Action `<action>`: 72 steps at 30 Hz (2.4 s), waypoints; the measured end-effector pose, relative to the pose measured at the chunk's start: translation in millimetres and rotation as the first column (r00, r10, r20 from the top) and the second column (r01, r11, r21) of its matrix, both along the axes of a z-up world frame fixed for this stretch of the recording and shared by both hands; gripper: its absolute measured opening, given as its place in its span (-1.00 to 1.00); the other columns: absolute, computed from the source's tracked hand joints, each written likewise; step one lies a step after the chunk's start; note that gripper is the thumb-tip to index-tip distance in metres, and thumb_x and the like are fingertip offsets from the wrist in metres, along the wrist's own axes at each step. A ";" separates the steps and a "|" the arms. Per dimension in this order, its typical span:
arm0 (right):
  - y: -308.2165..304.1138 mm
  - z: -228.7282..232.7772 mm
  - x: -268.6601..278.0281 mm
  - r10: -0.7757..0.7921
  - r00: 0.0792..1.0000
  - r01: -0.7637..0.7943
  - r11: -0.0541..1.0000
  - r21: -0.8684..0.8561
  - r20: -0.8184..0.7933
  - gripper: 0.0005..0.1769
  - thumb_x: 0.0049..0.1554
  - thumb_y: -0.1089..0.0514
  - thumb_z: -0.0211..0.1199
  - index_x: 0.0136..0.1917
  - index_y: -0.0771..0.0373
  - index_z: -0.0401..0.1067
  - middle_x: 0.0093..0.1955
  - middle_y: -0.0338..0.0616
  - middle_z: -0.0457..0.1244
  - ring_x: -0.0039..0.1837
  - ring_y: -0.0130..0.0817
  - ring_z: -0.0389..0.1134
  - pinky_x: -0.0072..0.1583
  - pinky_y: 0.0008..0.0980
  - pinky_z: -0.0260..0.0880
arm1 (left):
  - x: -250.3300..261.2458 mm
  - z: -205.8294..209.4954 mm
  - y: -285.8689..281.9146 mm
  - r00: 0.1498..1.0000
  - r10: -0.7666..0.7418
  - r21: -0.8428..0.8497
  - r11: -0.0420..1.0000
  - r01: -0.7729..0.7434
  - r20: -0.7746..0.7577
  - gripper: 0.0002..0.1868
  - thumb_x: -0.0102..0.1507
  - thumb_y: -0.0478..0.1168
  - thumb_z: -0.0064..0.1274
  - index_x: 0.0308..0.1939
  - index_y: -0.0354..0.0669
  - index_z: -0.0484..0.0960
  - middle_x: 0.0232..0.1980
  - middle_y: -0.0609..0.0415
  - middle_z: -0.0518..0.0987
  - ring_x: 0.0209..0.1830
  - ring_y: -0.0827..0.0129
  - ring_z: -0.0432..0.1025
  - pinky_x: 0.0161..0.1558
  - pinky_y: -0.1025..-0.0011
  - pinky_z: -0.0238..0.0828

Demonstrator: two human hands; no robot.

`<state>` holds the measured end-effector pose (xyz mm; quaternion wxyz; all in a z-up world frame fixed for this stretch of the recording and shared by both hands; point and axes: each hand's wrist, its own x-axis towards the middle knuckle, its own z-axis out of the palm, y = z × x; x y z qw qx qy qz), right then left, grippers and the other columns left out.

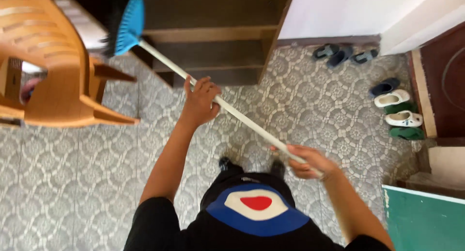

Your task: The person sweeps a patterned tiled floor using a broom and dustpan, gathering debris into the dustpan. They move around the room, sweeping near furniture and a green wall, and repeatedly collect the swept material into the dustpan.

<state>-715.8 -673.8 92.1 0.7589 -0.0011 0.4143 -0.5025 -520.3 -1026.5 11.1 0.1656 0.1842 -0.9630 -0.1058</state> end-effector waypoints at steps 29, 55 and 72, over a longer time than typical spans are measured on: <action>274.5 -14.9 -150.1 0.282 0.847 -0.286 0.956 0.061 -0.451 -0.52 0.33 0.14 0.03 0.49 0.22 0.32 -0.47 -0.38 0.04 -0.50 -0.58 0.04 -0.45 -0.62 0.14 | -209.6 -116.2 247.2 0.943 -0.112 0.000 0.993 0.118 0.312 -0.70 0.01 -0.19 0.26 -0.16 0.08 0.68 -0.08 0.06 0.56 0.12 -0.07 0.39 0.21 -0.41 0.16; -174.8 -168.3 56.1 0.525 0.557 -0.557 0.811 0.180 -0.643 -0.28 0.17 -0.03 0.32 0.55 0.08 0.23 -0.28 -0.09 0.30 -0.41 -0.42 0.31 -0.50 -0.48 0.30 | 188.8 -67.5 116.1 0.840 0.516 0.403 0.814 -0.419 -0.168 -0.67 0.22 -0.21 0.27 0.07 -0.06 0.66 0.05 -0.01 0.59 0.22 0.06 0.48 0.28 0.15 0.37; -182.0 -464.2 -82.2 0.446 -0.110 -0.550 0.717 0.428 -0.888 -0.33 -0.04 -0.03 0.47 0.31 0.18 0.43 0.15 0.06 0.38 0.22 0.06 0.42 0.29 -0.03 0.40 | 330.8 -65.6 133.6 0.712 0.700 0.423 0.629 -0.651 0.055 -0.59 0.18 -0.19 0.32 0.10 -0.11 0.68 0.09 -0.09 0.62 0.25 -0.01 0.46 0.31 0.13 0.37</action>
